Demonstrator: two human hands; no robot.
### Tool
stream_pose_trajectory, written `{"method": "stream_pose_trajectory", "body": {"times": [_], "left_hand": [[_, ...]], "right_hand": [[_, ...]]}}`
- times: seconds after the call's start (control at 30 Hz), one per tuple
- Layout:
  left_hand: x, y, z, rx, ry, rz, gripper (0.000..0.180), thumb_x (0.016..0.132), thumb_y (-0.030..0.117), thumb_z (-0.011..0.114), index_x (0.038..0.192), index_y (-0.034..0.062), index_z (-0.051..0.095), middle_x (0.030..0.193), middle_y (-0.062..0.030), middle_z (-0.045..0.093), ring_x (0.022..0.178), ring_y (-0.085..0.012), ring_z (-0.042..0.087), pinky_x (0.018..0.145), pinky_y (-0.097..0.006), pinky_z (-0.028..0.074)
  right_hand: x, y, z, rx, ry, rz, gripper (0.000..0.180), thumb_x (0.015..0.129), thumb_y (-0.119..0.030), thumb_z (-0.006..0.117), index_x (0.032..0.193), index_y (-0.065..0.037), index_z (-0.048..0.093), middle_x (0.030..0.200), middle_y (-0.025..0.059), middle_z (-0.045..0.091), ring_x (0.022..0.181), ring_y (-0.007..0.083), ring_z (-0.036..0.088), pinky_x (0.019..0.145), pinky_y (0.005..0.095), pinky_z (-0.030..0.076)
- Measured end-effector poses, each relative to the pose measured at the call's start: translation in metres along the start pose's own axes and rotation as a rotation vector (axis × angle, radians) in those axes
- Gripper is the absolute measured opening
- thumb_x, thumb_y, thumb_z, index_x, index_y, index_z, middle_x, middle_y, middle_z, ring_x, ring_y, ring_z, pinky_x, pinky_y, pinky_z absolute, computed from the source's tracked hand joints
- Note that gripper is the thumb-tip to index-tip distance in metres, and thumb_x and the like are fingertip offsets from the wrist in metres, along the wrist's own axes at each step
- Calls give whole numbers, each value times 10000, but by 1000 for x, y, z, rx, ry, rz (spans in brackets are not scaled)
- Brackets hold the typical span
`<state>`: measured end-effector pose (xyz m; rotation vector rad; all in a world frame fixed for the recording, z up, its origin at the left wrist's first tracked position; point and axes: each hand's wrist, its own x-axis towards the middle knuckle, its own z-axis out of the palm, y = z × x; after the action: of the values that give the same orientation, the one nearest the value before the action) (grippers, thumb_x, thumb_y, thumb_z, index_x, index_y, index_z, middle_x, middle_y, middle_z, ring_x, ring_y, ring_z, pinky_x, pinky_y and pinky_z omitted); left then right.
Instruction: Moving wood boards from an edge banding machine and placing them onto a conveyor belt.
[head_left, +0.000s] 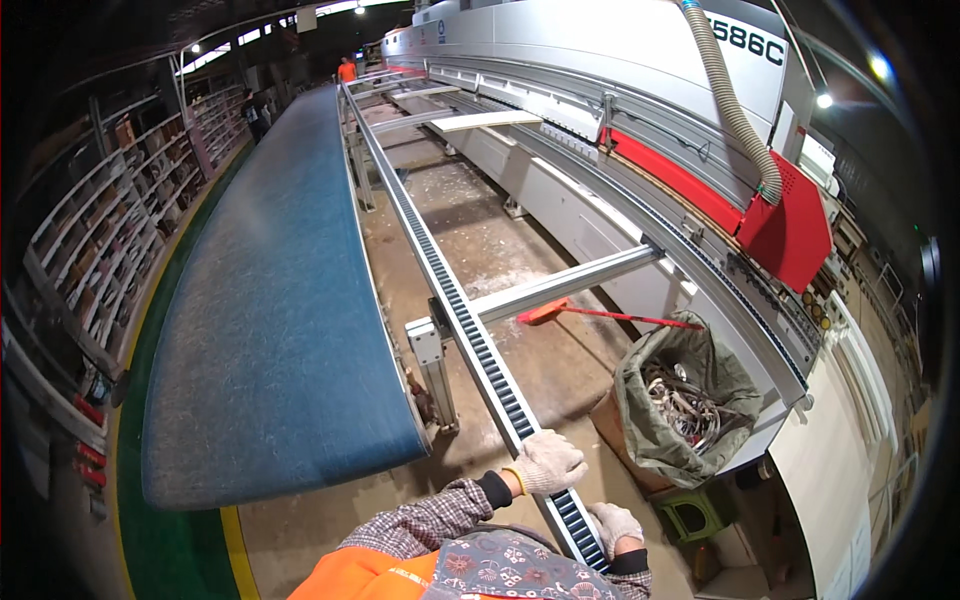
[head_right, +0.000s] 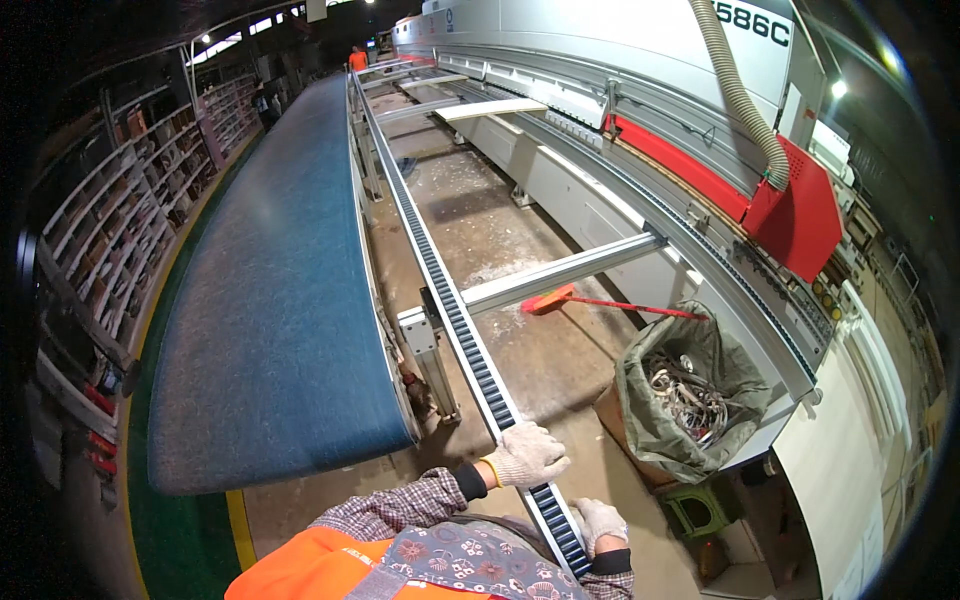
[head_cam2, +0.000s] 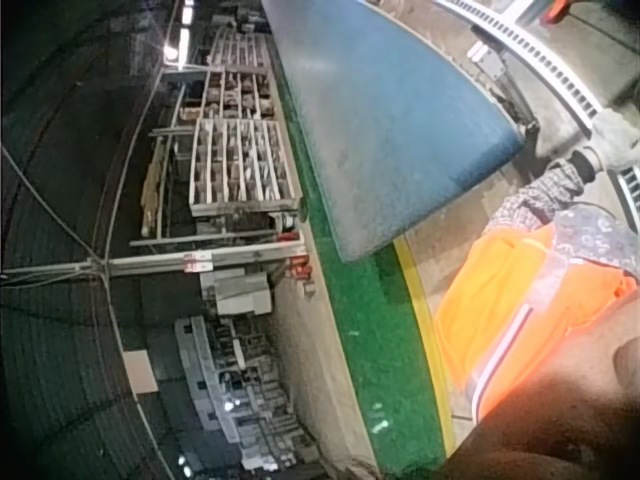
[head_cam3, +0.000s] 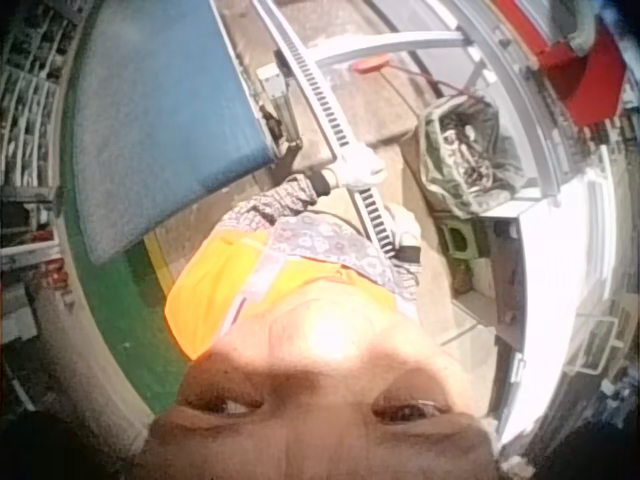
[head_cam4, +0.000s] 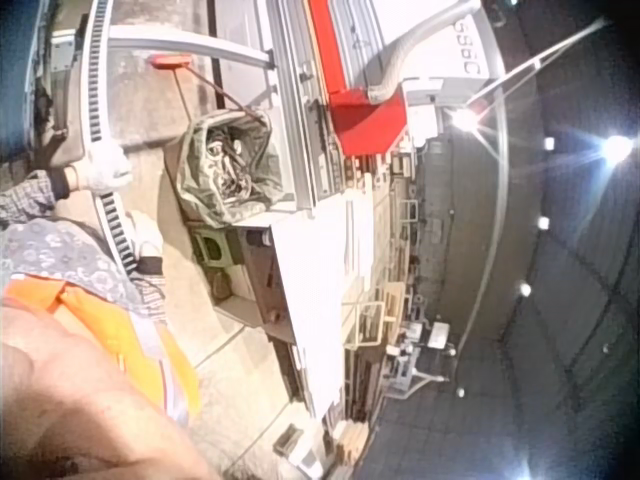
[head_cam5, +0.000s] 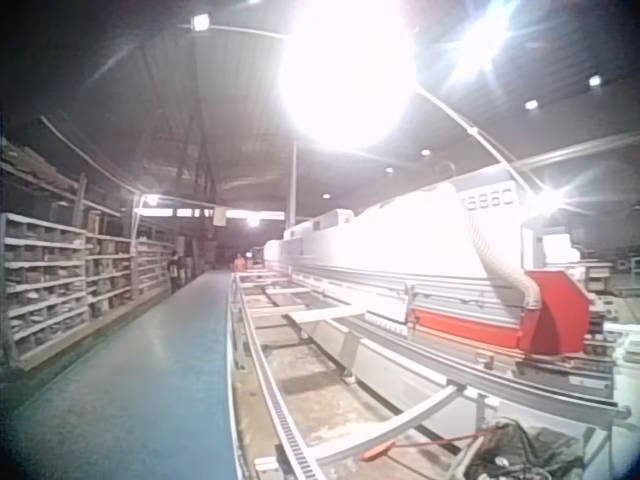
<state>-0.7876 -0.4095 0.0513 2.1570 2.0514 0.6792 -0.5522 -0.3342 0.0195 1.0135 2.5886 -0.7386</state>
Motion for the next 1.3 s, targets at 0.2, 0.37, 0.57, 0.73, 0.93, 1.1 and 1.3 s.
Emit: {"method": "stream_pose_trajectory", "body": {"times": [0.2,0.37,0.57,0.73,0.93,1.1,1.3], "left_hand": [[1,1,-1,-4,-7,-6,381,940,400,543,719,125,686,708,-125,662,747,-328,663,759,-474,500],[2,1,-2,-3,-37,-15,382,943,400,538,726,122,685,717,-128,664,758,-329,664,764,-470,498],[1,1,-5,-10,-50,-19,383,947,396,531,733,117,682,726,-131,666,767,-334,666,765,-472,498],[1,1,-6,-14,-64,-21,381,949,390,530,732,115,678,732,-134,667,776,-333,667,772,-474,498],[1,1,-6,-18,-52,-22,377,949,388,532,735,115,679,733,-135,666,781,-334,668,777,-474,500],[1,0,-5,-13,-49,-18,376,948,390,532,735,117,681,736,-134,669,784,-334,669,780,-474,502],[1,0,-5,-11,-41,-20,377,942,392,535,728,119,683,735,-131,671,777,-334,669,775,-473,503]], "right_hand": [[-3,-3,-4,5,11,-33,395,962,-407,489,1216,-201,712,1120,196,703,1071,388,660,933,469,526],[-6,-7,-7,16,8,-21,397,963,-406,486,1212,-196,713,1119,195,702,1069,388,659,929,471,526],[-3,-6,-4,11,-12,12,390,973,-418,501,1210,-194,715,1165,166,704,1107,365,655,962,449,517],[-4,-6,-4,24,-11,8,388,973,-414,502,1199,-186,720,1157,166,705,1104,366,655,957,454,516],[-7,-12,-10,49,-6,6,389,971,-409,503,1193,-176,720,1155,167,705,1104,365,653,952,450,518],[-4,-8,-7,23,-23,6,390,973,-410,500,1202,-178,715,1155,171,704,1106,366,653,952,448,520],[-6,-13,-10,18,-20,15,396,972,-413,501,1212,-178,711,1157,175,703,1103,372,654,948,457,522]]}}
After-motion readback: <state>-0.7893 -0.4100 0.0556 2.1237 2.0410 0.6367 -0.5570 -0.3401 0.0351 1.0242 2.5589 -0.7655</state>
